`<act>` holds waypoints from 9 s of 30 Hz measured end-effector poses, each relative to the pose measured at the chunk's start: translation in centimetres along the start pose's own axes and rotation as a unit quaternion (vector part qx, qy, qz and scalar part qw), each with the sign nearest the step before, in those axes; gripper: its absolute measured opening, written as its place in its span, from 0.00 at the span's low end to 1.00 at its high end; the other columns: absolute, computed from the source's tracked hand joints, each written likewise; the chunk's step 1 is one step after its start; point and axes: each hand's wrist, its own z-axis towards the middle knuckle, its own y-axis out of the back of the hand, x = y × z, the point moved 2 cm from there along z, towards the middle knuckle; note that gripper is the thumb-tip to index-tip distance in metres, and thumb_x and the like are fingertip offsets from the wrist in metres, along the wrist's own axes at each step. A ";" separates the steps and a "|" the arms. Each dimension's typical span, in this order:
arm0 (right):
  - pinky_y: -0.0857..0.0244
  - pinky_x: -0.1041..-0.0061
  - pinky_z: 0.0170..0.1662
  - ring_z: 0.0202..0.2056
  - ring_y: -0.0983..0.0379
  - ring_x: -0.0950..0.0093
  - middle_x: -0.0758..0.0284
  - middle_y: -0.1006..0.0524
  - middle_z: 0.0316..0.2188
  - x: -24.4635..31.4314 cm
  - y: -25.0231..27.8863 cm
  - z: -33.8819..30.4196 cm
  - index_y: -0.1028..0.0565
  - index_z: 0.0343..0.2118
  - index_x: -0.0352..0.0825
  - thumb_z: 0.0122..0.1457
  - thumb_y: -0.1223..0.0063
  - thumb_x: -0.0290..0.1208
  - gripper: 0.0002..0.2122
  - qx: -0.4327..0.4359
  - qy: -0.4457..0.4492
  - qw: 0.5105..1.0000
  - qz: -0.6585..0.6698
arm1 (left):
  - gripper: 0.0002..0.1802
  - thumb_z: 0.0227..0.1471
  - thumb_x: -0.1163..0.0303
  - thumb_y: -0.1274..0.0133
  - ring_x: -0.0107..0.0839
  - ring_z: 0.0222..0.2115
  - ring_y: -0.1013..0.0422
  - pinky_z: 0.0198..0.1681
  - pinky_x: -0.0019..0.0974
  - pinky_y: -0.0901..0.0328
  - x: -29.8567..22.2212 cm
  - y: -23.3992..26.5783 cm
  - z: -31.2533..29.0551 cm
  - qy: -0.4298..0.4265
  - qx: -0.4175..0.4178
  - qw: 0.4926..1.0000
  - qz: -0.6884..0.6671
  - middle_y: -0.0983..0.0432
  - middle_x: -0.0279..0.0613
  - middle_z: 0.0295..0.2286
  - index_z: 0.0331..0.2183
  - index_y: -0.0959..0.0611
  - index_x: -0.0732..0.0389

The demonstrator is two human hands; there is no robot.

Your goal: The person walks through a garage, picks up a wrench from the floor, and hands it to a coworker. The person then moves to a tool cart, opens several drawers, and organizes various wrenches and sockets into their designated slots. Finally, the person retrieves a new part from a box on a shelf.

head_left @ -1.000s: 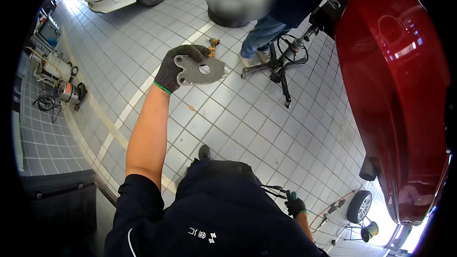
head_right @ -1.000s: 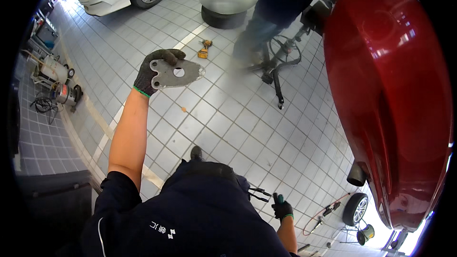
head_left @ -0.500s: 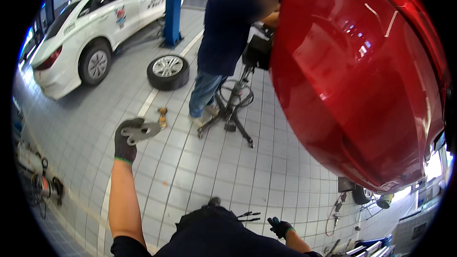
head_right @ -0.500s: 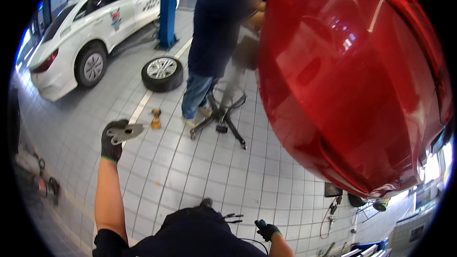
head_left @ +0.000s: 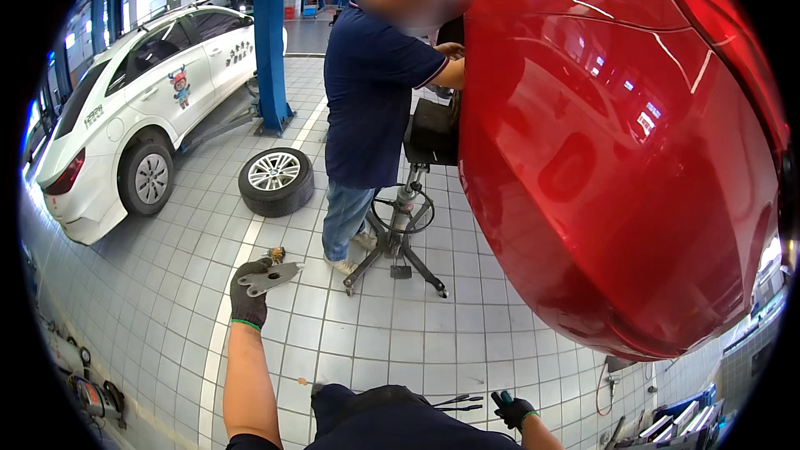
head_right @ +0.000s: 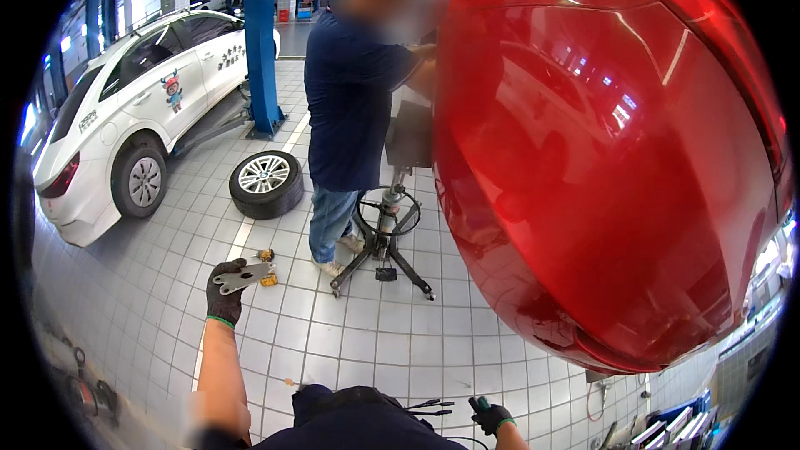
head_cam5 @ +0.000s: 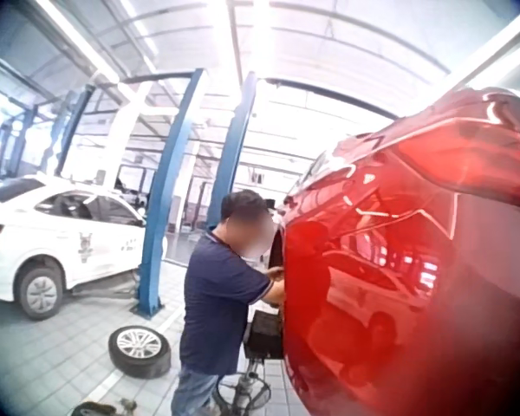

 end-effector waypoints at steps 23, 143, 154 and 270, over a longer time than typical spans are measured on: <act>0.24 0.64 0.37 0.29 0.17 0.68 0.66 0.15 0.25 15.2 -18.7 -8.7 0.15 0.34 0.36 0.52 0.29 0.52 0.21 -0.022 -0.107 0.988 0.110 | 0.09 0.59 0.69 0.46 0.46 0.43 0.20 0.50 0.47 0.24 3.1 -3.3 28.5 0.121 0.166 0.977 -0.050 0.17 0.53 0.45 0.35 0.15 0.62; 0.27 0.67 0.57 0.52 0.18 0.67 0.57 0.17 0.51 -127.0 47.9 -12.2 0.22 0.59 0.34 0.63 0.33 0.44 0.26 -0.389 0.028 0.680 0.621 | 0.17 0.63 0.50 0.42 0.51 0.29 0.20 0.32 0.51 0.28 84.6 -118.8 -145.7 -0.087 0.962 0.065 0.249 0.17 0.49 0.26 0.41 0.13 0.54; 0.27 0.60 0.52 0.45 0.19 0.57 0.57 0.16 0.43 -153.1 69.3 -3.6 0.21 0.54 0.43 0.59 0.36 0.53 0.25 -0.297 -0.049 0.844 0.444 | 0.15 0.58 0.48 0.41 0.50 0.30 0.20 0.34 0.55 0.28 97.8 -147.8 -172.9 -0.332 0.924 -0.110 0.153 0.17 0.44 0.27 0.38 0.14 0.47; 0.28 0.70 0.59 0.55 0.20 0.69 0.60 0.18 0.54 -170.6 11.2 -16.7 0.29 0.64 0.32 0.54 0.27 0.33 0.34 -0.670 -0.633 0.127 0.366 | 0.14 0.66 0.61 0.42 0.25 0.18 0.29 0.19 0.28 0.35 97.9 -131.0 -217.0 -0.025 0.940 -0.035 0.339 0.24 0.35 0.24 0.43 0.17 0.62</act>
